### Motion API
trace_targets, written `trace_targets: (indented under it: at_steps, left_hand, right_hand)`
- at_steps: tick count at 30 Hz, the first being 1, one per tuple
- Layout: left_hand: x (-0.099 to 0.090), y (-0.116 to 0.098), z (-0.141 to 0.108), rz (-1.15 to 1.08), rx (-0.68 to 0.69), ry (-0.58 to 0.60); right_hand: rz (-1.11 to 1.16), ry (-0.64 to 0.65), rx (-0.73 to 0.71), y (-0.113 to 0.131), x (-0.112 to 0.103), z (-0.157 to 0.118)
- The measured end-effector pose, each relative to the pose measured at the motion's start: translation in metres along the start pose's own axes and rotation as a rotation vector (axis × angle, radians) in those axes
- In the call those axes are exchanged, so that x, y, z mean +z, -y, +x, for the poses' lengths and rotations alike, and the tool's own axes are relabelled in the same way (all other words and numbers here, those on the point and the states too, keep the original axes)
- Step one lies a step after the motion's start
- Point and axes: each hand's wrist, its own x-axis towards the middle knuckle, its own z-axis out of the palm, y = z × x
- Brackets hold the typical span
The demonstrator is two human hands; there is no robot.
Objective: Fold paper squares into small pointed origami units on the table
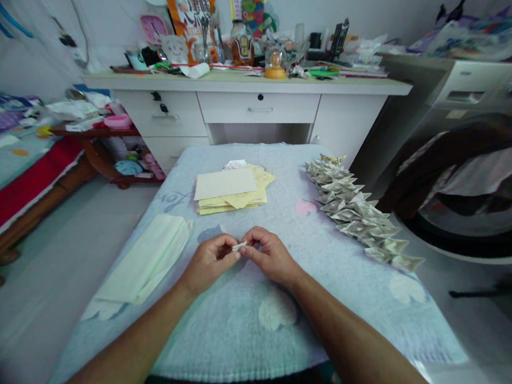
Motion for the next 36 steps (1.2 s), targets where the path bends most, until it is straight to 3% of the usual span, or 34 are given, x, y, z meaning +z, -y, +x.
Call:
trace_targets:
  at_steps: [5, 10, 20, 31, 36]
  left_hand:
    - [0.003, -0.001, -0.001, -0.188, -0.023, 0.028]
    - [-0.001, -0.009, -0.001, 0.022, 0.045, -0.051]
    - [-0.003, -0.007, -0.001, 0.071, -0.013, -0.024]
    - [-0.004, 0.001, 0.000, -0.031, 0.009, -0.027]
    - [-0.005, -0.005, 0.000, 0.078, 0.019, -0.064]
  right_hand:
    - [0.165, 0.054, 0.064, -0.002, -0.001, 0.000]
    - [0.011, 0.049, 0.036, -0.003, -0.003, 0.000]
    - [-0.413, 0.059, -0.074, 0.001, 0.000, -0.002]
    - [-0.322, 0.029, -0.088, 0.001, -0.002, -0.003]
    - [-0.324, 0.037, -0.077, -0.002, -0.001, -0.004]
